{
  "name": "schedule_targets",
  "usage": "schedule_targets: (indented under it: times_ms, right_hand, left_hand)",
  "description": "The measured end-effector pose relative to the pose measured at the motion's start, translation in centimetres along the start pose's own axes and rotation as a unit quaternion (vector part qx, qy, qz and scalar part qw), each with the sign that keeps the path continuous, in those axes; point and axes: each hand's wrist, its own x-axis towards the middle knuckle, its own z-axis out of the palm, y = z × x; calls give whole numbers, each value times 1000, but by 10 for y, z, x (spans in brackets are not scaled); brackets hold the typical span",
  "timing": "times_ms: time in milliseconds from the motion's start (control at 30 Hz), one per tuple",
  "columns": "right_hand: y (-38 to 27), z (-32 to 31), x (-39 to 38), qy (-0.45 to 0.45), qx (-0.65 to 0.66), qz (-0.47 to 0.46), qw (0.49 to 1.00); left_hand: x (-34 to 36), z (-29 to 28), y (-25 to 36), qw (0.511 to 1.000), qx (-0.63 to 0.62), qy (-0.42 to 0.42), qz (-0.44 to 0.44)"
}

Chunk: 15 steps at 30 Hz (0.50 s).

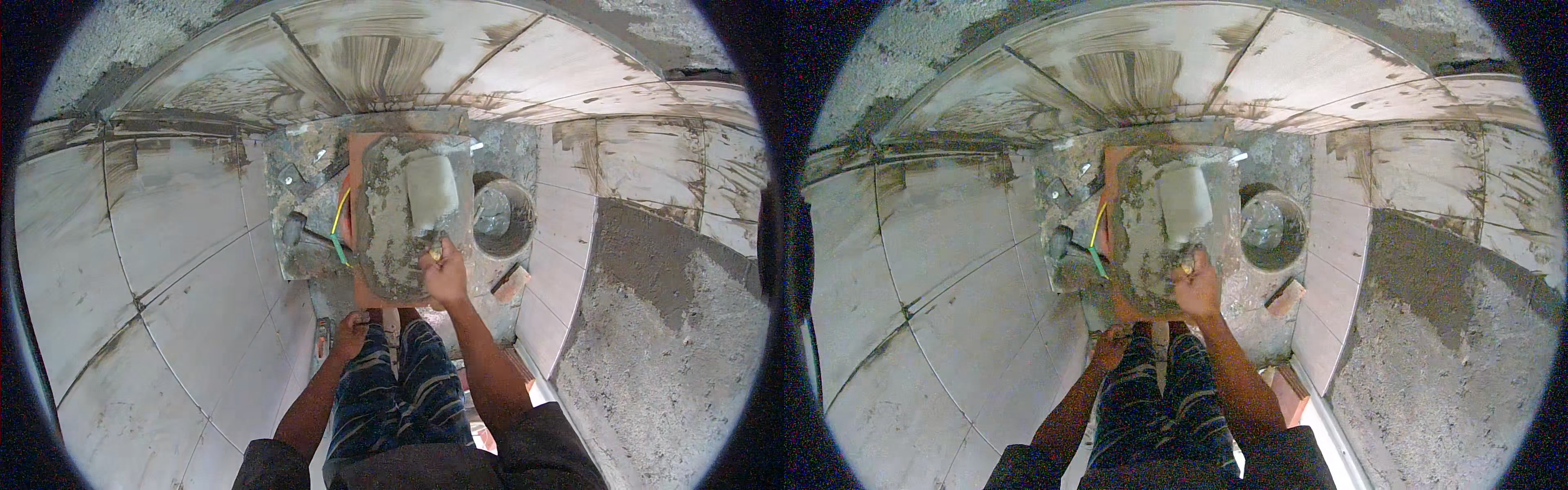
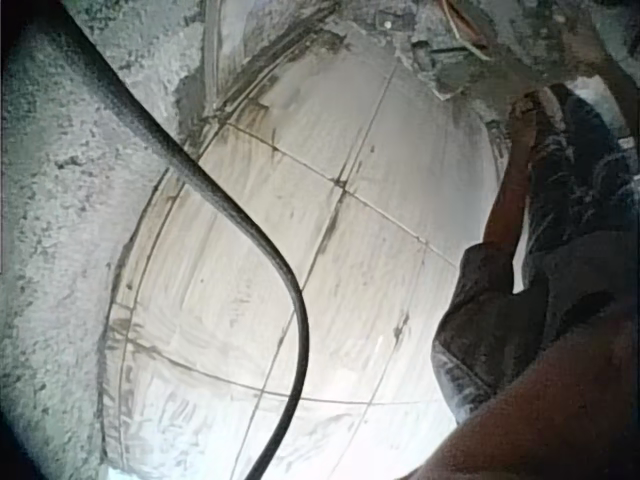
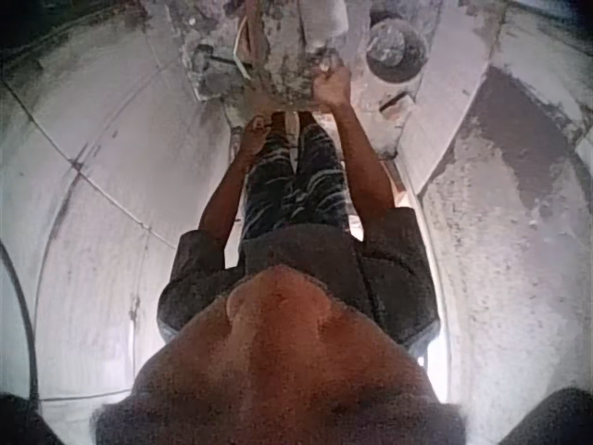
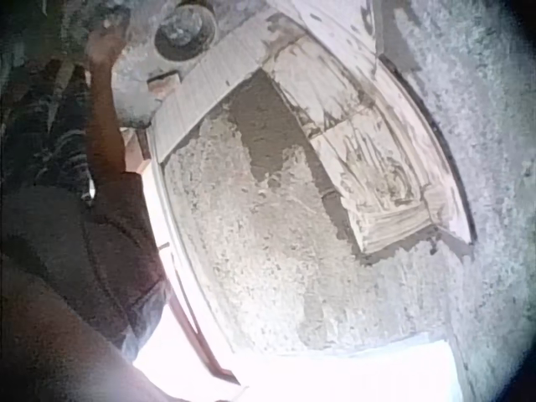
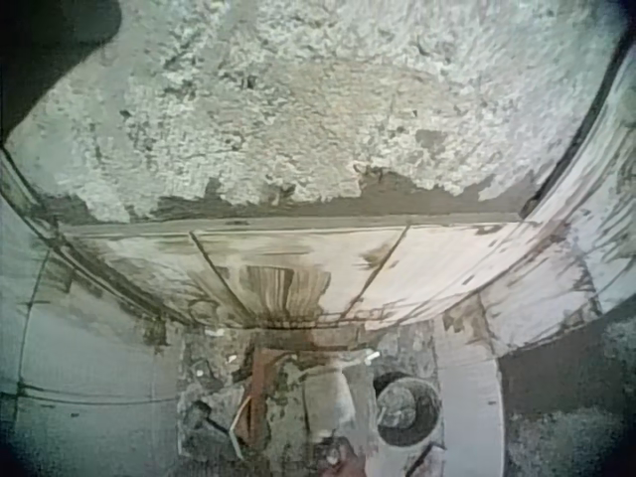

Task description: Applying mortar to a tile and pressing it into place on a wall.

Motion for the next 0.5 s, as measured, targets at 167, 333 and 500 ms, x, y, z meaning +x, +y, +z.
schedule_targets:
  times_ms: [167,333,500]
  right_hand:
    - [-11,25,16,13,14,-14,1000]
    - [-13,26,24,-30,25,-13,999]
    - [19,37,1,-3,-27,-106,994]
  left_hand:
    - [-2,-4,-6,1000,-10,6,-24]
    - [2,-11,-7,999,-47,-11,4]
    - [6,-4,-45,993,-116,19,8]
